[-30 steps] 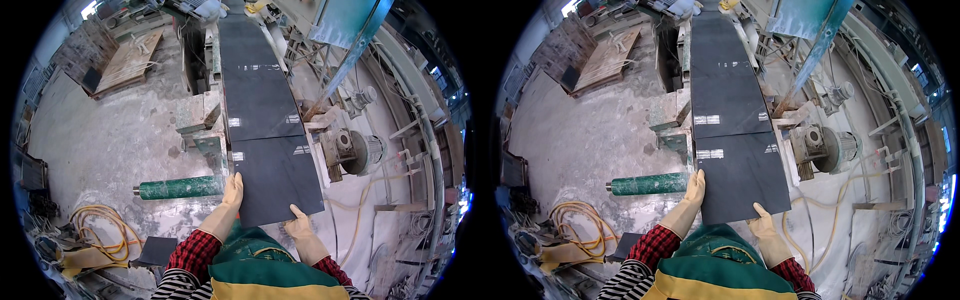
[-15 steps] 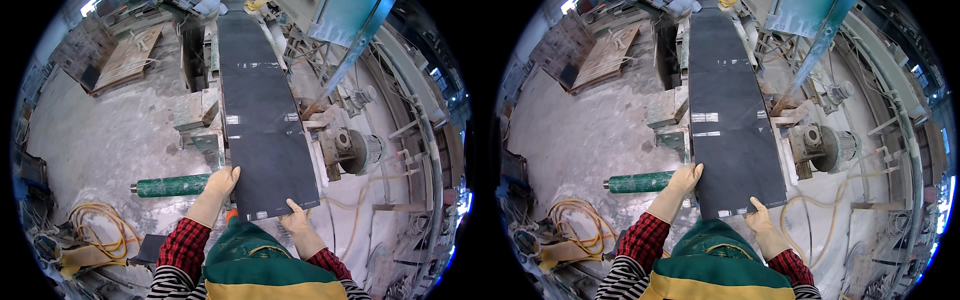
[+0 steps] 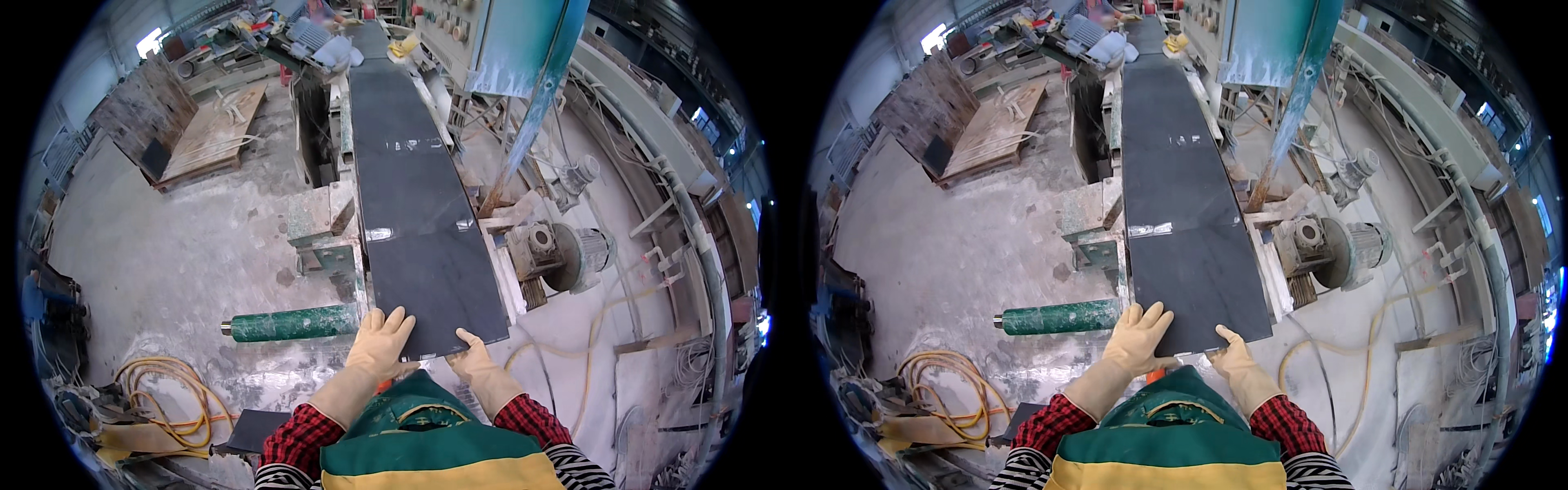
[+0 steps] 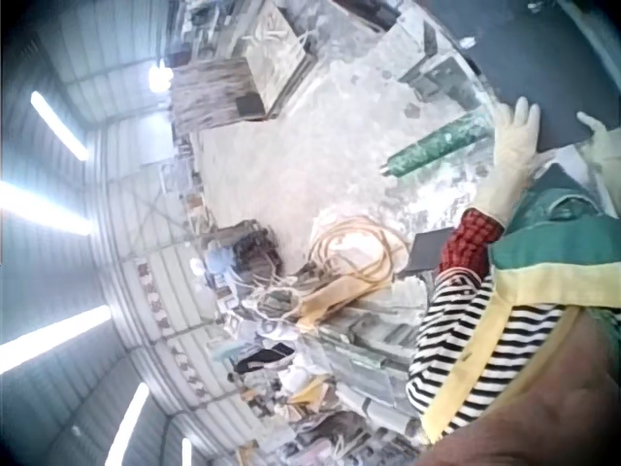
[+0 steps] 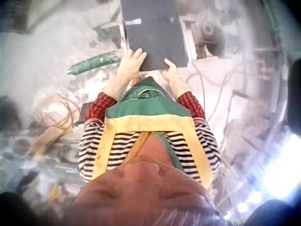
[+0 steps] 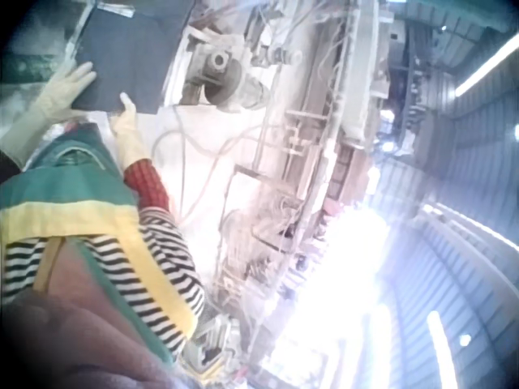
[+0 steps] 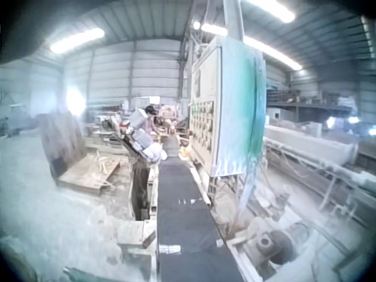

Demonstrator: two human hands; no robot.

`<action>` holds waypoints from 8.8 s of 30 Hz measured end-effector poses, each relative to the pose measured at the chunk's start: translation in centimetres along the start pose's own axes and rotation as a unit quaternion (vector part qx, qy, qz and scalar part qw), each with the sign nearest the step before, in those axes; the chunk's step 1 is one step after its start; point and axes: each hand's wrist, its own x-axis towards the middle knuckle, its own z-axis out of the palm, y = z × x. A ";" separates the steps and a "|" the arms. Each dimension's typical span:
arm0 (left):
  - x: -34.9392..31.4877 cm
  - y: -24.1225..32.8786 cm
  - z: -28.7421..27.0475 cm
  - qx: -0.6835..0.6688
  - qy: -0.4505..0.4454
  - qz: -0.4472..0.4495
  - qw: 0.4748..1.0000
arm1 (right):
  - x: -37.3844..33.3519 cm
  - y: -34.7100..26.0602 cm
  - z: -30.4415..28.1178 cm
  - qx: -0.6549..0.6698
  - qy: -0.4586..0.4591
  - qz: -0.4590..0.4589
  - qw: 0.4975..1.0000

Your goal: The person repeatedly feeds dark rectangular panels through a belt sander, flips them to sand both sides, and stacks the finished pieces on a nearby table. The person wears gloves and an apron while working in a busy workshop.

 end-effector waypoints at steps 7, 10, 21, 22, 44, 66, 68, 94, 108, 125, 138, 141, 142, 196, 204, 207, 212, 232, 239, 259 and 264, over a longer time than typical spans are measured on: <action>1.2 2.1 3.5 0.040 0.001 0.092 0.995 | 0.4 -0.6 0.4 -0.103 0.067 -0.004 0.992; 2.4 1.2 5.3 0.078 0.029 0.083 0.993 | 0.4 -0.6 0.0 -0.154 0.036 -0.013 0.987; 4.1 2.2 5.5 0.145 -0.058 0.039 0.987 | 0.1 -7.8 -14.7 0.327 -0.173 0.243 0.897; 4.0 2.2 5.2 0.135 -0.058 0.037 0.988 | 0.0 -8.3 -15.2 0.287 -0.147 0.189 0.928; 4.2 0.9 3.6 0.117 -0.059 0.049 0.990 | -5.2 -7.7 -18.6 -0.161 0.072 -0.229 0.957; -47.6 0.8 7.7 0.245 0.280 -0.581 0.724 | 3.4 -4.9 -15.1 -0.469 0.025 -0.002 0.883; -54.4 7.2 11.0 0.257 0.241 -0.674 0.649 | 4.7 -3.1 -14.6 -0.496 0.002 0.018 0.868; -73.2 29.9 24.2 0.196 0.306 -0.837 0.410 | -4.8 4.2 -19.3 -0.494 0.073 0.116 0.858; -72.9 31.5 23.7 0.187 0.381 -0.828 0.366 | -12.0 31.4 -11.6 -0.706 -0.264 0.188 0.629; -71.8 33.5 23.0 0.175 0.408 -0.824 0.354 | -6.1 32.3 -7.8 -0.716 -0.299 0.277 0.567; -71.3 33.9 23.5 0.186 0.404 -0.822 0.356 | -0.8 31.6 -8.5 -0.627 -0.375 0.399 0.554; -71.2 34.0 23.2 0.175 0.405 -0.823 0.358 | -1.0 31.1 -8.4 -0.643 -0.397 0.372 0.538; -71.2 34.0 23.2 0.175 0.408 -0.821 0.360 | -0.2 30.8 -8.2 -0.627 -0.423 0.395 0.521; -68.8 35.8 25.3 0.201 0.361 -0.836 0.362 | -24.0 43.3 -15.6 -0.673 -0.281 0.461 0.505; -68.5 36.1 25.3 0.197 0.359 -0.835 0.367 | -20.0 42.3 -16.4 -0.684 -0.481 0.390 0.386; -68.3 36.4 25.2 0.189 0.355 -0.839 0.366 | -23.3 42.9 -15.8 -0.669 -0.234 0.423 0.564; -68.1 36.5 25.3 0.182 0.349 -0.843 0.367 | -23.2 42.8 -15.9 -0.677 -0.233 0.408 0.567; -67.4 37.3 25.9 0.176 0.336 -0.843 0.382 | -20.5 41.7 -17.0 -0.635 -0.239 0.460 0.573; -67.4 38.0 26.6 0.191 0.348 -0.834 0.382 | -22.2 41.9 -16.9 -0.659 -0.256 0.457 0.539; -67.2 43.5 27.7 -0.232 0.881 -0.323 -0.255 | -19.5 37.2 -15.7 -0.659 -0.285 0.435 0.544; -68.8 43.9 26.5 -0.320 0.882 -0.263 -0.222 | -19.0 36.6 -16.7 -0.658 -0.257 0.388 0.591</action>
